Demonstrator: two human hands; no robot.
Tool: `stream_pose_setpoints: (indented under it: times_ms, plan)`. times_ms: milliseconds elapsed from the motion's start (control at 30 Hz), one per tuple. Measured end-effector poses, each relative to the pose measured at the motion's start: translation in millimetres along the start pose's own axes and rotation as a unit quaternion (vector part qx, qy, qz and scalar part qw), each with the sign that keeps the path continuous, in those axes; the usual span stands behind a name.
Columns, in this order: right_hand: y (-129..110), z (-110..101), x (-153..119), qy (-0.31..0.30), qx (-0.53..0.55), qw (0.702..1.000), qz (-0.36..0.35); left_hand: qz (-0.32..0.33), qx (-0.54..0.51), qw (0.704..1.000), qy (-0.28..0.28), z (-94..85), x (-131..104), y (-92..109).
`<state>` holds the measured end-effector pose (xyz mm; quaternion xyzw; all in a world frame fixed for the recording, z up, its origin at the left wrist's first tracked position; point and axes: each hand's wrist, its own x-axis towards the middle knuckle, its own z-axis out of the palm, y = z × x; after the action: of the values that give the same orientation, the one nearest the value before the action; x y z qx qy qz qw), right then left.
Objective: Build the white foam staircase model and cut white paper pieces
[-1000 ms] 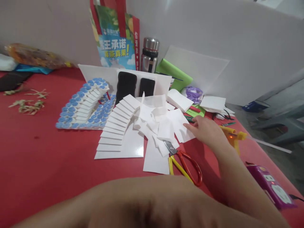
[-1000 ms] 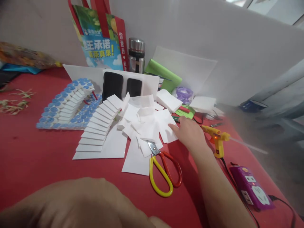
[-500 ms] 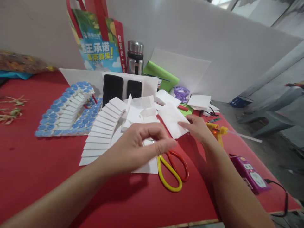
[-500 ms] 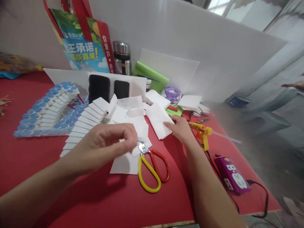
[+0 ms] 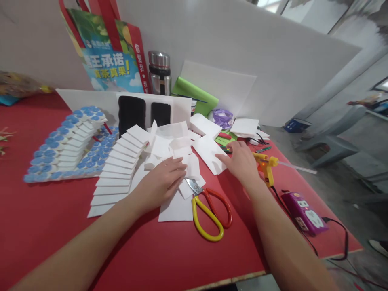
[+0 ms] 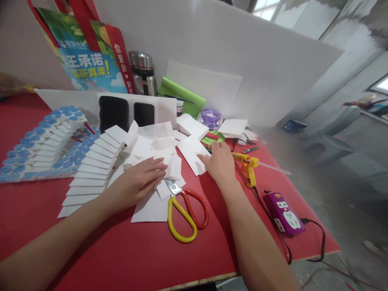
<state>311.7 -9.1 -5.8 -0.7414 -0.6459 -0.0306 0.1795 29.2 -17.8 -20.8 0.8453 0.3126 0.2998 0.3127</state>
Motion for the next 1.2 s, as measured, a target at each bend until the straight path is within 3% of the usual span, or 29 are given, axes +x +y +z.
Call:
stream_pose_setpoints:
  times_ms: [200,367,467,567,667,800,867,967,1133,1200]
  plan:
    - [-7,11,1,-0.113,0.004,0.993,0.027,0.020,0.010,0.999,0.037,-3.1,-1,4]
    - [-3,14,2,-0.138,0.083,0.986,0.040,0.050,0.041,0.997,0.035,-5.5,-1,3]
    - [-3,8,1,-0.098,0.115,0.988,0.028,0.033,0.009,0.997,0.063,-6.4,-2,4]
    - [-6,-3,-1,0.013,0.227,0.973,0.033,-0.031,-0.060,0.990,0.120,-7.3,-4,9]
    - [-16,-13,-4,0.022,0.445,0.893,0.063,-0.129,-0.223,0.955,0.147,-6.8,-3,14]
    - [-43,-13,-17,-0.096,0.677,0.725,0.082,-0.181,-0.511,0.830,0.132,-3.1,1,14]
    - [-56,-9,-24,-0.144,0.730,0.662,0.092,-0.186,-0.558,0.800,0.118,-1.5,3,14]
    - [-63,-4,-30,-0.204,0.752,0.618,0.103,-0.211,-0.552,0.795,0.136,-1.8,5,16]
    - [-51,-3,-23,-0.285,0.779,0.545,0.122,-0.252,-0.511,0.803,0.175,-5.1,2,15]
    - [-46,-2,-20,-0.296,0.779,0.537,0.134,-0.258,-0.500,0.806,0.184,-4.5,1,12]
